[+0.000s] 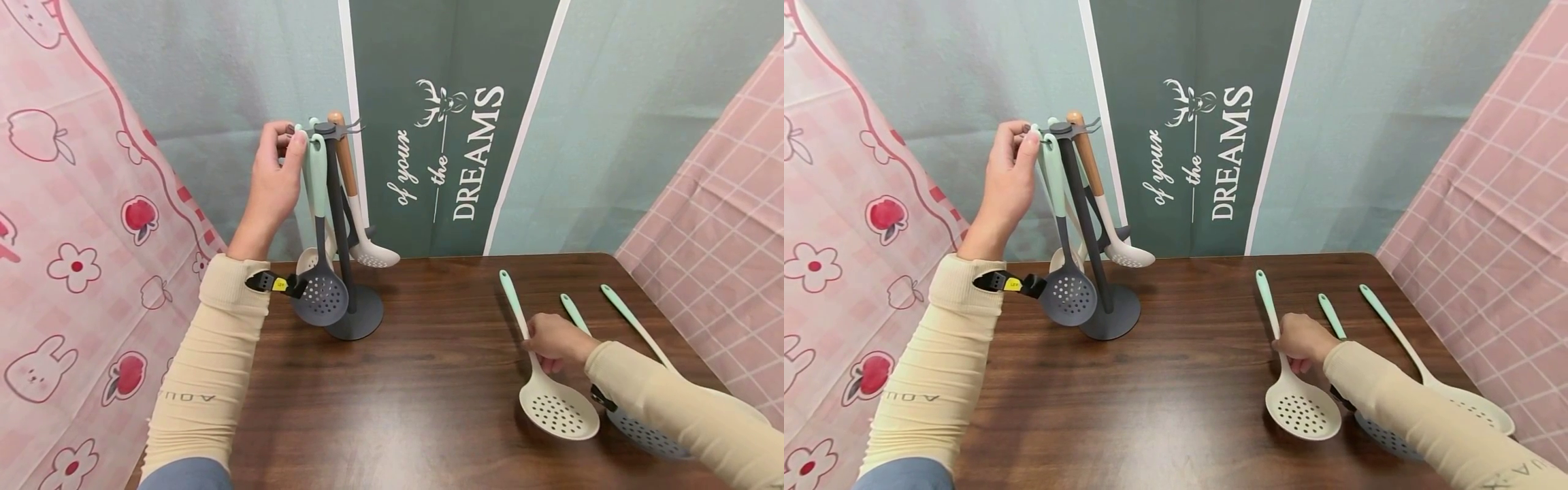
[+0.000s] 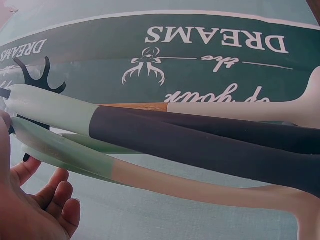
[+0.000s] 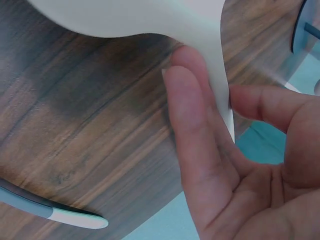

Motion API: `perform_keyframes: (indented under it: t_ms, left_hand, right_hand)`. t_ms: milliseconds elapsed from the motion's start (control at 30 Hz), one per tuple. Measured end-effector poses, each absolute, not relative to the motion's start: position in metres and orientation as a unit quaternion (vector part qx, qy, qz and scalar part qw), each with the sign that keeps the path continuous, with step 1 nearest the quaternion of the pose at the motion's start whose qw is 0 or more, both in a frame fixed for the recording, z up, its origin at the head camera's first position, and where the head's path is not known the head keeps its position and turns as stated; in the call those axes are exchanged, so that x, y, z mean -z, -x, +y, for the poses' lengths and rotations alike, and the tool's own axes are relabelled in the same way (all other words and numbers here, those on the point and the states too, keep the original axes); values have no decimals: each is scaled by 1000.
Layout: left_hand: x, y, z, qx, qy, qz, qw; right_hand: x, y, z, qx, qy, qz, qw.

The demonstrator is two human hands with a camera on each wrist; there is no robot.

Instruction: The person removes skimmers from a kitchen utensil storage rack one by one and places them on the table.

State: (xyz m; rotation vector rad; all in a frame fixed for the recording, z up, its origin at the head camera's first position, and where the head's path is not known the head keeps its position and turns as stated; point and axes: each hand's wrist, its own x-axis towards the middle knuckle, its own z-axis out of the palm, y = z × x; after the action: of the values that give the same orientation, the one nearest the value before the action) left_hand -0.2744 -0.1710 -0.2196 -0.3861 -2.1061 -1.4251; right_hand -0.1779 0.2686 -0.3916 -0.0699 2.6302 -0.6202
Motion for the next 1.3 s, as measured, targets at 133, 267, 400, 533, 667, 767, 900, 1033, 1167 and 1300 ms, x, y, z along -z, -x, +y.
perform_keyframes:
  t_ms: [133, 267, 400, 533, 667, 767, 900, 1033, 1167, 1300]
  left_hand:
    - [220, 275, -172, 534, 145, -784, 282]
    - [220, 275, -172, 533, 145, -784, 283]
    - [220, 275, -172, 535, 146, -783, 283]
    - [219, 274, -173, 533, 145, -784, 282]
    - [219, 274, -173, 534, 146, -783, 284]
    - [219, 274, -174, 536, 147, -781, 285]
    - [219, 274, -174, 536, 149, -780, 285]
    - [218, 273, -174, 535, 149, -781, 287]
    - [219, 274, -174, 534, 147, -783, 284]
    - [219, 274, -173, 533, 147, -785, 280]
  right_hand:
    - [397, 176, 273, 233, 18, 947, 222]
    - [402, 175, 276, 228, 7, 948, 221]
    - [406, 174, 279, 222, 10, 950, 221]
    - [409, 174, 281, 221, 12, 948, 228]
    - [411, 176, 283, 216, 9, 948, 231]
    - [411, 177, 284, 213, 7, 949, 230]
    - [413, 178, 286, 211, 5, 950, 229]
    - [416, 178, 287, 211, 3, 951, 228]
    - [420, 178, 288, 209, 1, 952, 224]
    - [424, 178, 289, 206, -1, 952, 226]
